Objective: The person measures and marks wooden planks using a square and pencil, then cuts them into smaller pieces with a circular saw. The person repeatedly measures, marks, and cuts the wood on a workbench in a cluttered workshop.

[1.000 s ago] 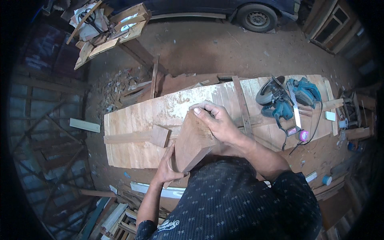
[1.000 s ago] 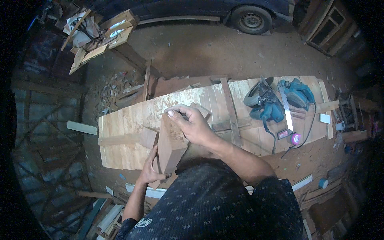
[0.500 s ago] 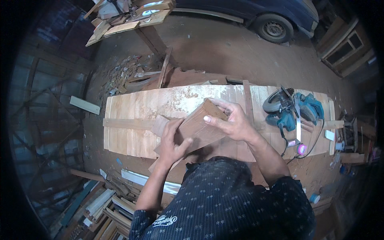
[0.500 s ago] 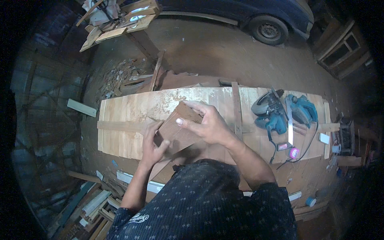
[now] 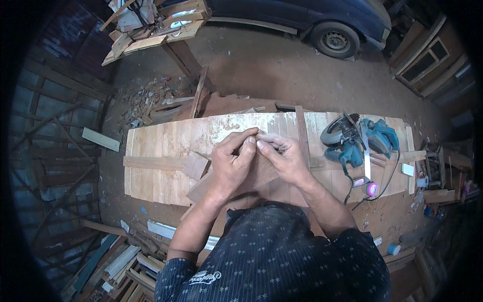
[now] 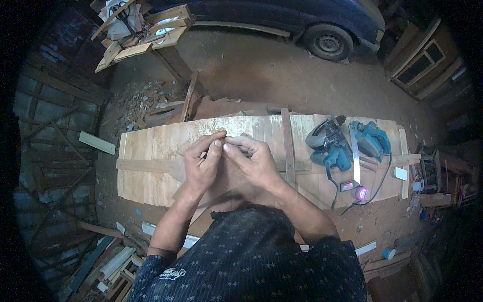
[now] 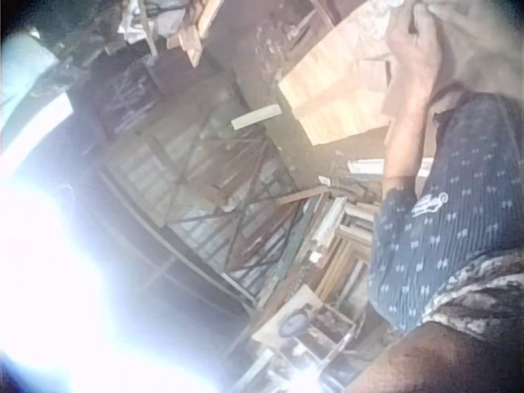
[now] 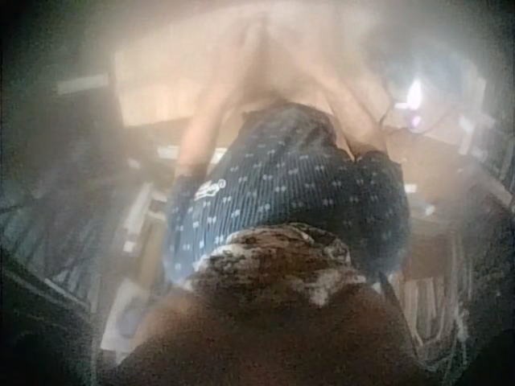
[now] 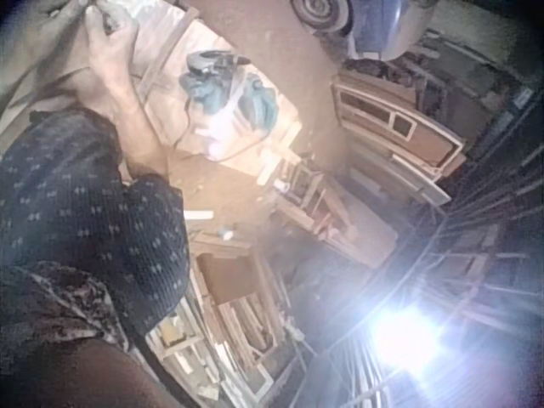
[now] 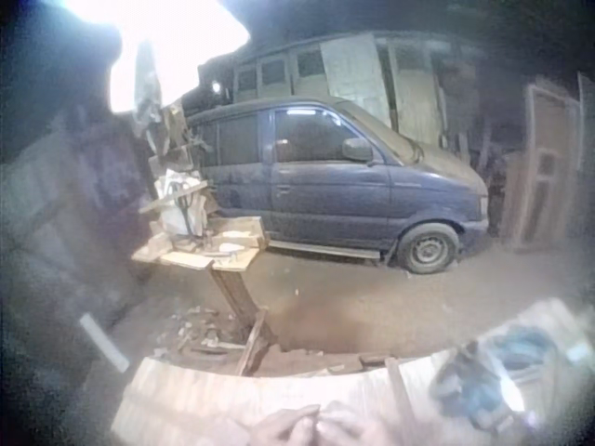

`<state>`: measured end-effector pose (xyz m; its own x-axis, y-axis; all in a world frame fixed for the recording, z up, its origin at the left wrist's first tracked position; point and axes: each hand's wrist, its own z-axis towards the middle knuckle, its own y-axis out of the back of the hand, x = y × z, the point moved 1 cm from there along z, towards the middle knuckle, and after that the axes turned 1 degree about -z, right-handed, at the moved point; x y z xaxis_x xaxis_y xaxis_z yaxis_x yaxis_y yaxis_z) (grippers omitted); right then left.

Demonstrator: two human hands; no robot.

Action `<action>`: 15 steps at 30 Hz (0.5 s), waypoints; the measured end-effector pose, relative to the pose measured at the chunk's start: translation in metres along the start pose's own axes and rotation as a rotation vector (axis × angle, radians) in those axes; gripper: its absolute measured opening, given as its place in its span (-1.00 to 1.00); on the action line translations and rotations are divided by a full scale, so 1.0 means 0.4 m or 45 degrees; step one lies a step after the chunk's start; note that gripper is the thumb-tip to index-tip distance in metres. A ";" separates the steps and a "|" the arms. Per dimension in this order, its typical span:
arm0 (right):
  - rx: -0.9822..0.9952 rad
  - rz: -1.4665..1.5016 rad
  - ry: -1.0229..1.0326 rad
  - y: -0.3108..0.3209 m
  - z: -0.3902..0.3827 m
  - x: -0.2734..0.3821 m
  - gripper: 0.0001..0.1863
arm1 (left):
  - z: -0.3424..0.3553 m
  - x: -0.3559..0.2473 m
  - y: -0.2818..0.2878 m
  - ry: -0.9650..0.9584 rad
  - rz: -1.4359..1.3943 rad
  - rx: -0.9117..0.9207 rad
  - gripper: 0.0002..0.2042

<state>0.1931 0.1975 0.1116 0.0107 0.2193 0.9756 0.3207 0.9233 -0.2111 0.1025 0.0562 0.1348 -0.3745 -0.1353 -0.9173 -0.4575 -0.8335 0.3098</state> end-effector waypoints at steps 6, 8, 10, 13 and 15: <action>0.068 -0.043 0.024 0.002 -0.004 0.014 -0.63 | -0.016 -0.010 0.006 0.021 -0.100 -0.058 -0.73; 0.074 -0.096 0.048 -0.001 -0.008 0.025 -0.63 | -0.023 -0.009 0.011 0.021 -0.118 -0.082 -0.74; 0.073 -0.113 0.043 -0.009 -0.016 0.037 -0.64 | -0.030 -0.024 0.021 0.059 -0.138 -0.099 -0.74; 0.132 -0.137 0.045 -0.027 -0.031 0.068 -0.65 | -0.048 -0.026 0.042 0.028 -0.166 -0.124 -0.75; 0.169 -0.101 0.033 -0.035 -0.039 0.070 -0.64 | -0.063 -0.026 0.059 -0.009 -0.159 -0.124 -0.72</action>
<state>0.2037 0.1860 0.1429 0.0158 0.1376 0.9904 0.1934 0.9714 -0.1381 0.1158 0.0245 0.1452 -0.3253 -0.0241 -0.9453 -0.4205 -0.8917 0.1674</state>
